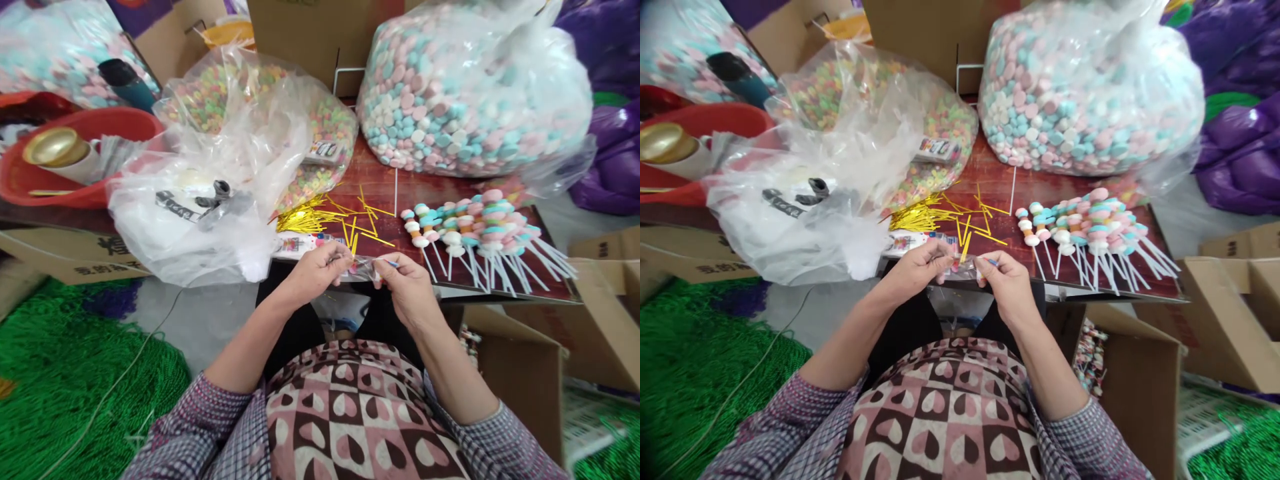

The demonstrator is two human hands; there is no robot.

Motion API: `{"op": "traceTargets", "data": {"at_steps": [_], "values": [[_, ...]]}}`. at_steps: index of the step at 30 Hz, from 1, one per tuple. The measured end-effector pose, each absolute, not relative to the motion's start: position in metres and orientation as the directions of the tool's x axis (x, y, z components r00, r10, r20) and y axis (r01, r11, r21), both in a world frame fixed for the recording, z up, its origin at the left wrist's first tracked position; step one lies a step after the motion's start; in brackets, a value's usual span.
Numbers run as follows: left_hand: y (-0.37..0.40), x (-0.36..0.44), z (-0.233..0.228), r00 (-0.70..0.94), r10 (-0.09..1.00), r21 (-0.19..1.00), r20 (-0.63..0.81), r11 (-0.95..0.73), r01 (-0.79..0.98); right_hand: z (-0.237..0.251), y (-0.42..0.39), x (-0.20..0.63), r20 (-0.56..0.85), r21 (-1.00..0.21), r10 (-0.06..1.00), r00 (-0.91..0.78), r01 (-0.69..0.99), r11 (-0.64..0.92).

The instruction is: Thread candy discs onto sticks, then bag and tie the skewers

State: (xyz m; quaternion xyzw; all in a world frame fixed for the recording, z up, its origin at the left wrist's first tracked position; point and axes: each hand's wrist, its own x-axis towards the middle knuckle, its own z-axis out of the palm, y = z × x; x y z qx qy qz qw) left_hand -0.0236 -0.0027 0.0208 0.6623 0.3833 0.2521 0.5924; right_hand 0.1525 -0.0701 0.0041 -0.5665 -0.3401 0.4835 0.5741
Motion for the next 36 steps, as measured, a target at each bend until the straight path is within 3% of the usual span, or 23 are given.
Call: {"op": "traceTargets", "data": {"at_steps": [6,12,16,18,20,22,24,28,36], "values": [[-0.006,-0.02,0.005,0.422,0.89,0.974,-0.171,0.089,0.207,-0.001,-0.077,0.153,-0.078,-0.987,0.928,0.365,0.104,-0.124],[-0.009,-0.013,0.004,0.564,0.799,0.978,-0.207,0.149,0.148,0.009,-0.077,0.162,-0.077,-0.956,0.918,0.389,0.232,-0.179],[-0.006,-0.009,0.002,0.43,0.877,0.974,-0.214,0.226,0.024,0.017,-0.073,0.181,0.021,-0.895,0.924,0.382,0.419,-0.153],[-0.004,-0.009,0.001,0.372,0.902,0.946,-0.222,0.292,-0.144,0.019,-0.069,0.197,0.172,-0.759,0.885,0.434,0.63,-0.162],[-0.002,-0.01,0.003,0.367,0.902,0.888,-0.228,0.348,-0.302,0.021,-0.065,0.212,0.245,-0.501,0.863,0.441,0.82,-0.277],[-0.001,-0.012,0.006,0.406,0.884,0.825,-0.233,0.4,-0.398,0.023,-0.061,0.222,0.157,-0.227,0.893,0.423,0.895,-0.384],[-0.002,-0.013,0.008,0.447,0.863,0.777,-0.234,0.442,-0.448,0.024,-0.058,0.225,0.016,-0.057,0.909,0.415,0.908,-0.414],[-0.005,-0.016,0.009,0.508,0.836,0.724,-0.207,0.48,-0.495,0.025,-0.055,0.221,-0.091,0.018,0.885,0.457,0.889,-0.457],[-0.008,-0.025,-0.002,0.558,0.817,0.709,-0.144,0.479,-0.518,0.019,-0.06,0.223,-0.056,-0.015,0.87,0.49,0.871,-0.491]]}}
